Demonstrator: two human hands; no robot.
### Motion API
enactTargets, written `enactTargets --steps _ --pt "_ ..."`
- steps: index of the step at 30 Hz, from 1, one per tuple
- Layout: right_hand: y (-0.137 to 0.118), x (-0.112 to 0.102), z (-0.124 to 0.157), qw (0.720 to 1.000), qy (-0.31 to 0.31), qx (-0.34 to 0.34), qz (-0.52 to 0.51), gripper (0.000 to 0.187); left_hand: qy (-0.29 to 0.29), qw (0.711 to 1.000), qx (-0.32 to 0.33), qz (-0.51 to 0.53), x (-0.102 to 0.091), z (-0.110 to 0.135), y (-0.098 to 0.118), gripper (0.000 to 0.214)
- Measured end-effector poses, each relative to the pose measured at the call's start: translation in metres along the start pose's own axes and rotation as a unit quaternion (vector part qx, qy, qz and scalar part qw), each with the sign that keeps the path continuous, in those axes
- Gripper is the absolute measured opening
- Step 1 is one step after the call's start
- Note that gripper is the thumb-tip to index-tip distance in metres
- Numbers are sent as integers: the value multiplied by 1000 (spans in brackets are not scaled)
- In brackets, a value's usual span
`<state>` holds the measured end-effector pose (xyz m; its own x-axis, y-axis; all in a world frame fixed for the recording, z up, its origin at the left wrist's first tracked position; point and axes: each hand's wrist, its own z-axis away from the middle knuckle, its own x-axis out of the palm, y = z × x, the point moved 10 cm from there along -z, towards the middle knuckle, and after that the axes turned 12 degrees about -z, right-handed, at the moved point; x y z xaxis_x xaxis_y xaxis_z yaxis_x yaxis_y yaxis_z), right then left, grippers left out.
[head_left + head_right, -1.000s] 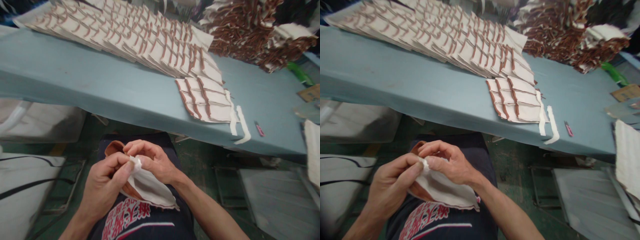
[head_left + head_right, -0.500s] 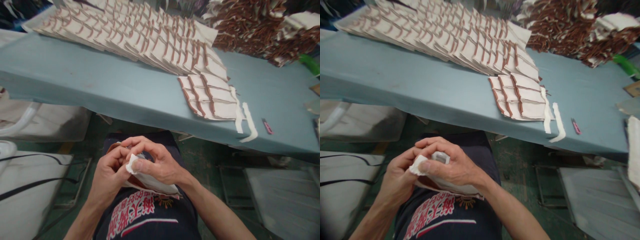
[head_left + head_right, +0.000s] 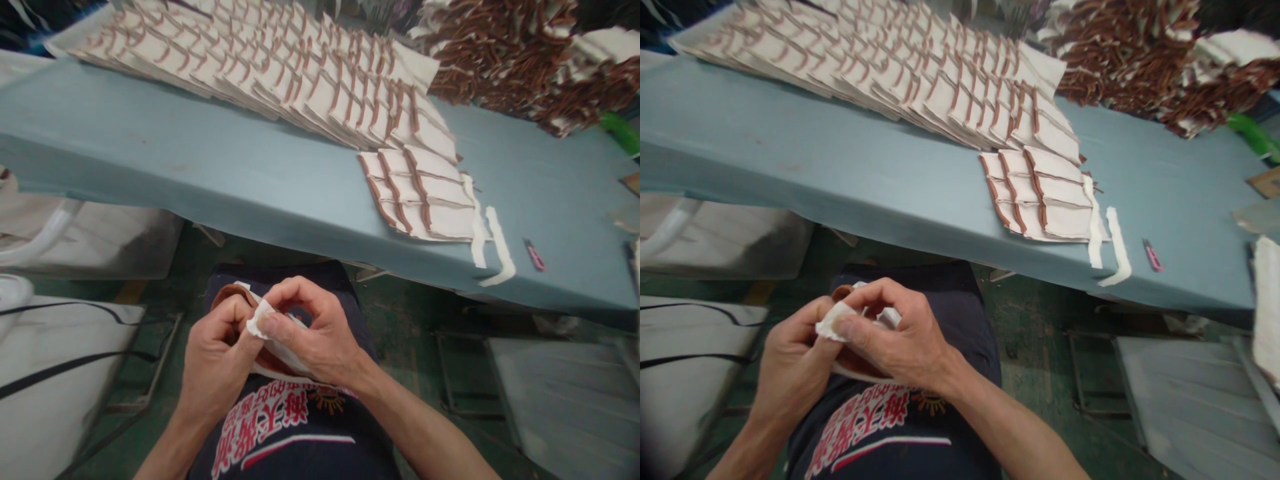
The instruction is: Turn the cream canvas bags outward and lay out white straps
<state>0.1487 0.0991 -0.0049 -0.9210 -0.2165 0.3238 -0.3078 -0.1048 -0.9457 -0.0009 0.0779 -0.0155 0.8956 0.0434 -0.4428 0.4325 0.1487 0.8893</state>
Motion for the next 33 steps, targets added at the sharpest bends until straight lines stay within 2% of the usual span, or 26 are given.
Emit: enactTargets --steps 4,8,12,15,20,24,28,33 --pt "20 -10 1 993 35 31 -105 42 -48 999 10 23 6 -1 -13 55" --pt "77 -12 10 960 25 147 -238 64 -57 998 20 12 4 1 -27 76" --pt "130 -2 33 934 16 228 -275 71 -63 998 -7 -8 6 18 -51 86" --pt "151 8 46 923 7 264 -280 70 -81 996 -21 -39 -2 37 -70 85" --pt "159 7 51 924 7 285 -255 69 -117 987 -34 -101 -33 70 -99 47" --pt "155 5 53 930 11 291 -224 69 -94 982 -23 -163 -47 82 -103 38" --pt "146 7 54 938 10 288 -193 70 -65 981 -6 -184 -43 79 -91 38" --pt "129 4 50 949 8 277 -151 65 -76 987 3 -143 -33 66 -79 45"
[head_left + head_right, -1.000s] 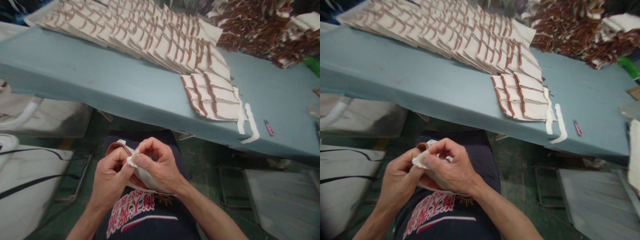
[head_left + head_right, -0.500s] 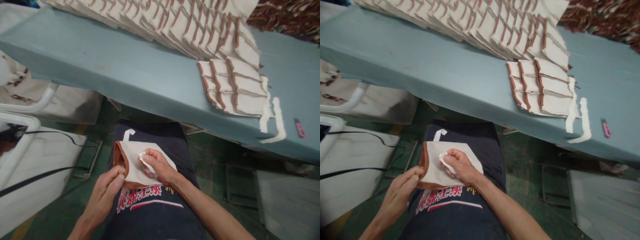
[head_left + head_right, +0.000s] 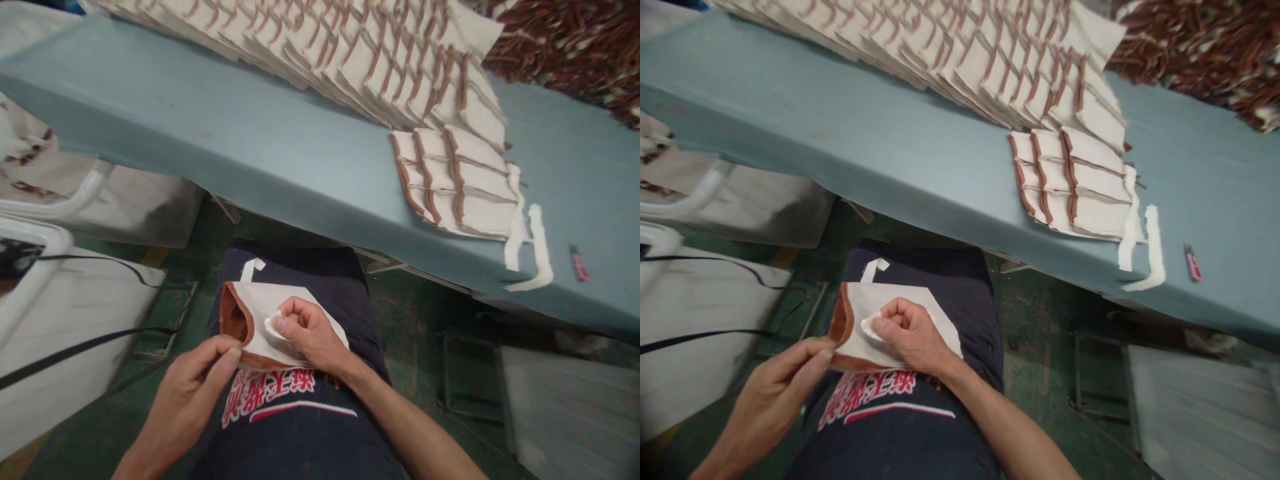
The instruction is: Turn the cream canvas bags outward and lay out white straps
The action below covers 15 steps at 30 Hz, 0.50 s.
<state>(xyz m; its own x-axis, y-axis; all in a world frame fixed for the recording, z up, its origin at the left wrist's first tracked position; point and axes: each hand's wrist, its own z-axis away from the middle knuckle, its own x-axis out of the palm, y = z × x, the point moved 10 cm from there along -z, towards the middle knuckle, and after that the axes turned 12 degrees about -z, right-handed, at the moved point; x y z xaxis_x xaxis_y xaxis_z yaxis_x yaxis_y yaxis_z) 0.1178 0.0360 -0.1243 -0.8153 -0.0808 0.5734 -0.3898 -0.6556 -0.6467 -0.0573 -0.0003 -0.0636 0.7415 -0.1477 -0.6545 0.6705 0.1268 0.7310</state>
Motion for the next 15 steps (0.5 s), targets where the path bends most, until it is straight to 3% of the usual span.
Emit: enactTargets --steps 6,10,15 --pt "-80 16 23 994 -44 -77 66 56 -19 997 49 62 -4 -49 50 39" --pt "-132 31 47 976 -58 -134 162 44 -95 980 55 168 8 -76 82 38" --pt "-156 33 59 950 -28 -146 275 41 -148 950 9 276 21 -85 95 40"
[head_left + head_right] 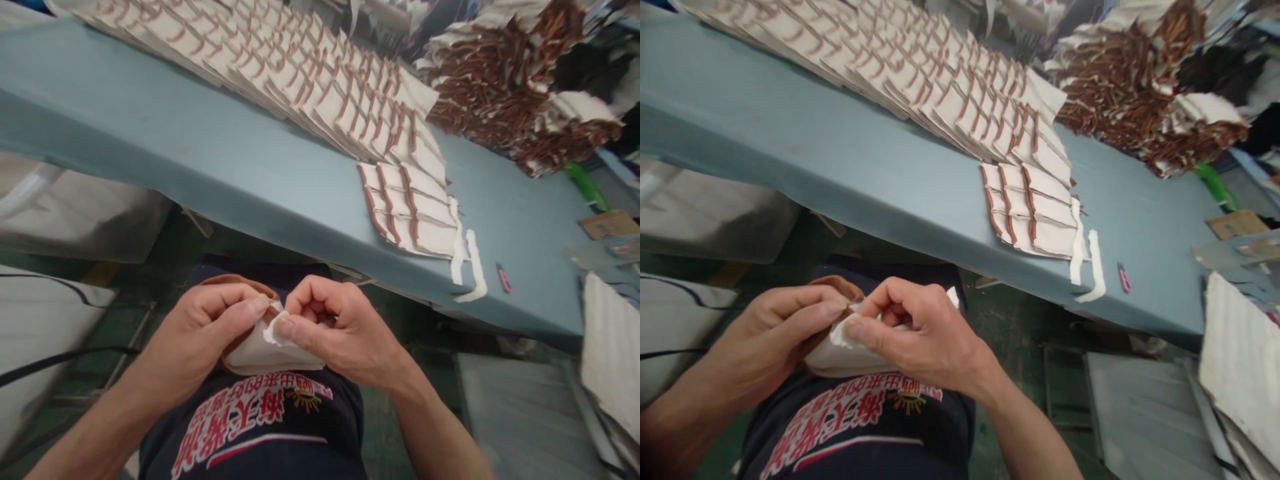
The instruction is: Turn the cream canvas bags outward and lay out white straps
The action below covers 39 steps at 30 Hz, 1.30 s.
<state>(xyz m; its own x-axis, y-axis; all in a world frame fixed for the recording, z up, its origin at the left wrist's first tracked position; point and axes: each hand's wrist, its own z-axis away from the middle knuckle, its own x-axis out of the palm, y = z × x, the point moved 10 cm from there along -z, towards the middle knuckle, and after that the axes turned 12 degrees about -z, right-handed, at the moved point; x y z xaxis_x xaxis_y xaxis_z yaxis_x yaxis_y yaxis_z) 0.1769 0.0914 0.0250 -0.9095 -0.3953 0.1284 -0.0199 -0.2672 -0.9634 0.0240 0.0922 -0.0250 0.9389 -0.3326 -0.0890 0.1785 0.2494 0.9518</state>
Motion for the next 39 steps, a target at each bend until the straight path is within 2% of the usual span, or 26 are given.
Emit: enactTargets --steps 7,11,16,25,34,39 --pt "-2 -2 -3 999 -4 14 35 43 -15 999 -46 9 9 -2 -1 41" --pt "-10 -2 -6 997 -2 4 75 42 -2 999 -35 -9 6 -1 2 40" --pt "-10 1 -12 994 -16 21 106 45 6 999 -25 -26 3 0 0 42" --pt "10 6 -17 994 -57 91 4 44 16 999 -27 -37 4 0 -3 49" --pt "25 8 -27 985 -108 126 -44 46 -6 998 -12 -64 3 0 -5 50" --pt "26 7 -29 987 -109 115 -40 47 -17 997 -4 -69 0 1 -7 32"
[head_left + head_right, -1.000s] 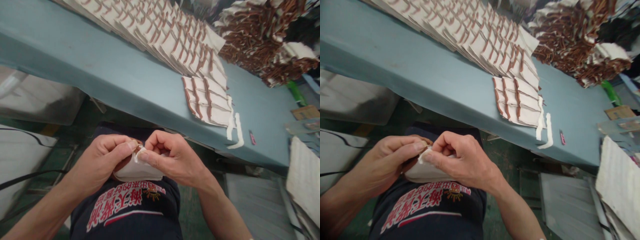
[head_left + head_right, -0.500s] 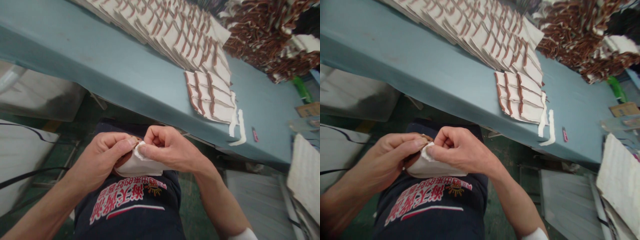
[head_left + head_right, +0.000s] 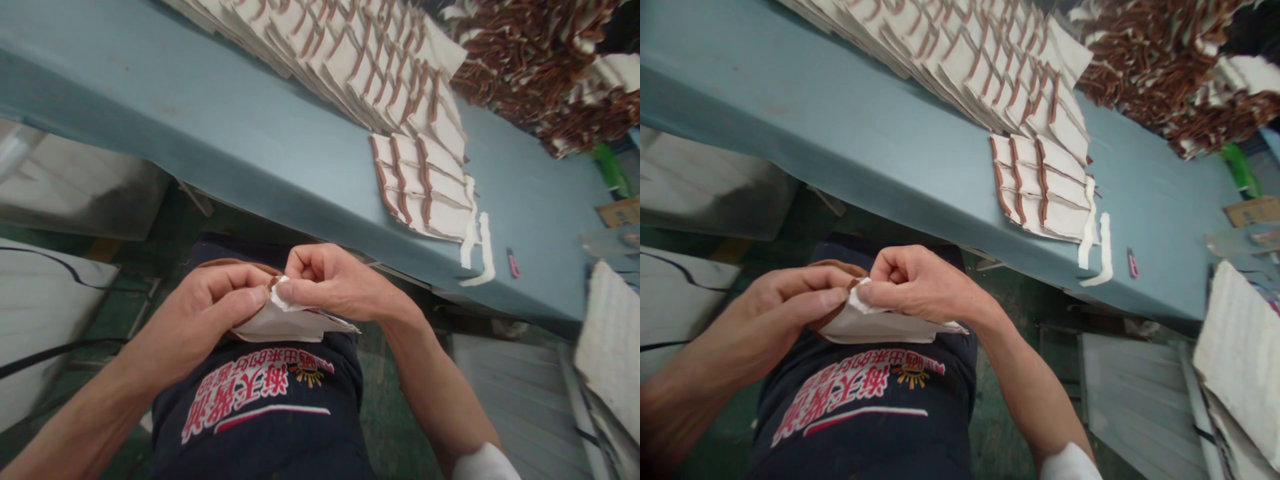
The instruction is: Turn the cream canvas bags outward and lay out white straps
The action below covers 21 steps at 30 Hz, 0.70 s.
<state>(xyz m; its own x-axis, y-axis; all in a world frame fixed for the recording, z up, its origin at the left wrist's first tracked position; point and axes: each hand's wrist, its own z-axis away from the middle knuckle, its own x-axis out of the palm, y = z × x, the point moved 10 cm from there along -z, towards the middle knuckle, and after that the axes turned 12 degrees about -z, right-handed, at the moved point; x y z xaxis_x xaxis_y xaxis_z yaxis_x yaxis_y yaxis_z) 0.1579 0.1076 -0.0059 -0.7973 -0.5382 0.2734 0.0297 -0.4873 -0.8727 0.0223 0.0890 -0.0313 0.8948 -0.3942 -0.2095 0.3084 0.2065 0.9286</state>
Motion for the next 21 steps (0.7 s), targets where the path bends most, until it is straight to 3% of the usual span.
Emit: enactTargets --steps 4,14,21 --pt "-1 -1 2 1000 8 -7 19 48 -7 1000 -2 18 0 0 -1 19" --pt "1 -3 -2 999 -8 -30 36 49 18 999 -30 2 -3 -2 -7 22" --pt "-13 -6 0 982 0 -119 144 45 37 999 -29 -5 -6 -6 -8 27"
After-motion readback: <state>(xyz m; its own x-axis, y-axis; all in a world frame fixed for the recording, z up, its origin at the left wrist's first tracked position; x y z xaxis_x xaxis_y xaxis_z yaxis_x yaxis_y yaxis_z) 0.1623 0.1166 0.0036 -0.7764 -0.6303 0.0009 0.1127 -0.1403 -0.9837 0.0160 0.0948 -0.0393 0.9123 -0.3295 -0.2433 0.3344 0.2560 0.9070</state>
